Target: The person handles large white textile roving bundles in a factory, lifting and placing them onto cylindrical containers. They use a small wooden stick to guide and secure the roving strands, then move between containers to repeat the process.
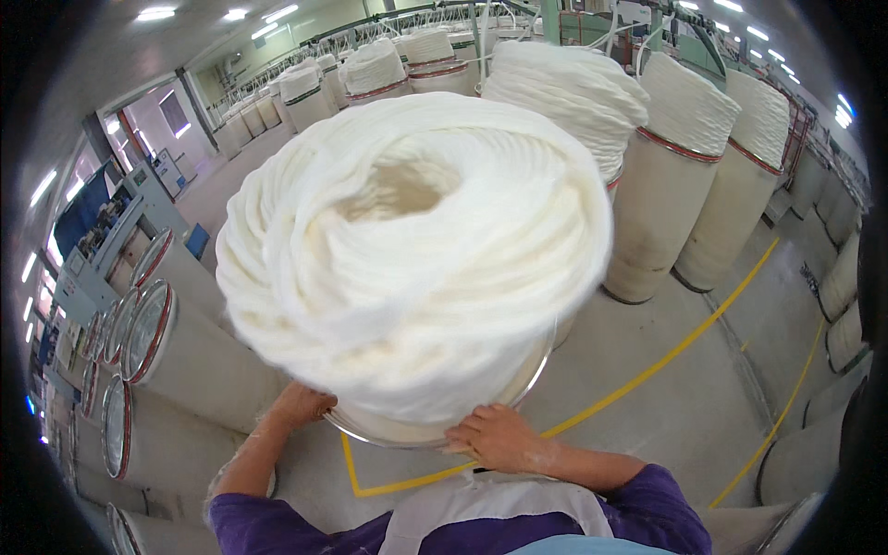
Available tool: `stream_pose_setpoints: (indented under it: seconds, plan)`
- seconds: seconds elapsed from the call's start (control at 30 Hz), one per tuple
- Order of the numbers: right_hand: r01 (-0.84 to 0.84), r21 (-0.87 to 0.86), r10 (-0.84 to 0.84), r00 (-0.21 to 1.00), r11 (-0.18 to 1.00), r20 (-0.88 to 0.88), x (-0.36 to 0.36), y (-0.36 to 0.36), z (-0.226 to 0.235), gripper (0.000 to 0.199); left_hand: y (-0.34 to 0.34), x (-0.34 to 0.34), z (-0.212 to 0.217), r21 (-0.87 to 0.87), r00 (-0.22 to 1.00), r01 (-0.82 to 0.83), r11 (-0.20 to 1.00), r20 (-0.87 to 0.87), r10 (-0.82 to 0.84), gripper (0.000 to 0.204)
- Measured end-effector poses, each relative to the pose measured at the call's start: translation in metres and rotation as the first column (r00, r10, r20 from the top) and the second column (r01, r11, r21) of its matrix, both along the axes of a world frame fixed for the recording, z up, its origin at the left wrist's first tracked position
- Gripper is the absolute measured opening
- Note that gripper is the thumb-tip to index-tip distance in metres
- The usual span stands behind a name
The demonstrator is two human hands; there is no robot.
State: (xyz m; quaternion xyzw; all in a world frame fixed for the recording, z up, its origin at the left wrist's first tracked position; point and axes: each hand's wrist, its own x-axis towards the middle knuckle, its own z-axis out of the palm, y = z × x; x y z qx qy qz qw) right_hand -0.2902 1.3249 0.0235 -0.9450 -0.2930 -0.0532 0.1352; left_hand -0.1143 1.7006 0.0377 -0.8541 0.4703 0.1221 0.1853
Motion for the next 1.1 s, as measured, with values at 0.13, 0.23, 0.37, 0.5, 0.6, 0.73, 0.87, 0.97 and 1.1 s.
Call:
stream_pose_setpoints:
  seconds: [0.13, 0.23, 0.37, 0.5, 0.6, 0.73, 0.87, 0.97, 1.1]
  plan:
    - [0.172, 0.445, -0.09, 0.976, 0.879, -0.2, -0.018, -0.024, -0.002, 0.037, 0.033, 0.019, -0.004, 0.089, 1.0, -0.026, 0.996, 0.002, 0.026, 0.02]
    - [0.299, 0.217, -0.251, 0.942, 0.929, -0.223, -0.037, -0.041, -0.003, 0.036, 0.045, 0.038, -0.007, 0.08, 0.999, -0.035, 0.996, 0.032, 0.032, 0.02]
    - [0.426, 0.161, -0.367, 0.881, 0.89, -0.3, -0.06, -0.046, 0.001, 0.035, 0.045, 0.069, -0.014, 0.057, 0.997, -0.024, 0.998, 0.073, 0.02, 0.02]
    - [0.503, 0.129, -0.443, 0.836, 0.855, -0.323, -0.076, -0.041, 0.006, 0.034, 0.035, 0.096, -0.023, 0.033, 0.995, -0.02, 0.999, 0.102, 0.017, 0.019]
    - [0.548, 0.12, -0.487, 0.808, 0.828, -0.331, -0.087, -0.038, 0.008, 0.034, 0.023, 0.116, -0.027, 0.025, 0.992, -0.013, 1.0, 0.126, 0.009, 0.019]
    - [0.604, 0.108, -0.542, 0.769, 0.789, -0.339, -0.102, -0.036, 0.01, 0.033, 0.0, 0.144, -0.035, 0.011, 0.988, -0.015, 1.0, 0.157, 0.013, 0.018]
    - [0.665, 0.095, -0.597, 0.716, 0.741, -0.361, -0.115, -0.04, 0.011, 0.032, -0.027, 0.17, -0.041, 0.003, 0.985, -0.004, 1.0, 0.173, 0.003, 0.018]
    - [0.714, 0.081, -0.641, 0.668, 0.695, -0.378, -0.124, -0.047, 0.011, 0.031, -0.05, 0.191, -0.043, -0.002, 0.982, 0.009, 1.0, 0.189, -0.008, 0.018]
    - [0.768, 0.07, -0.686, 0.605, 0.637, -0.404, -0.139, -0.058, 0.009, 0.031, -0.083, 0.211, -0.044, 0.0, 0.979, 0.014, 1.0, 0.202, -0.014, 0.018]
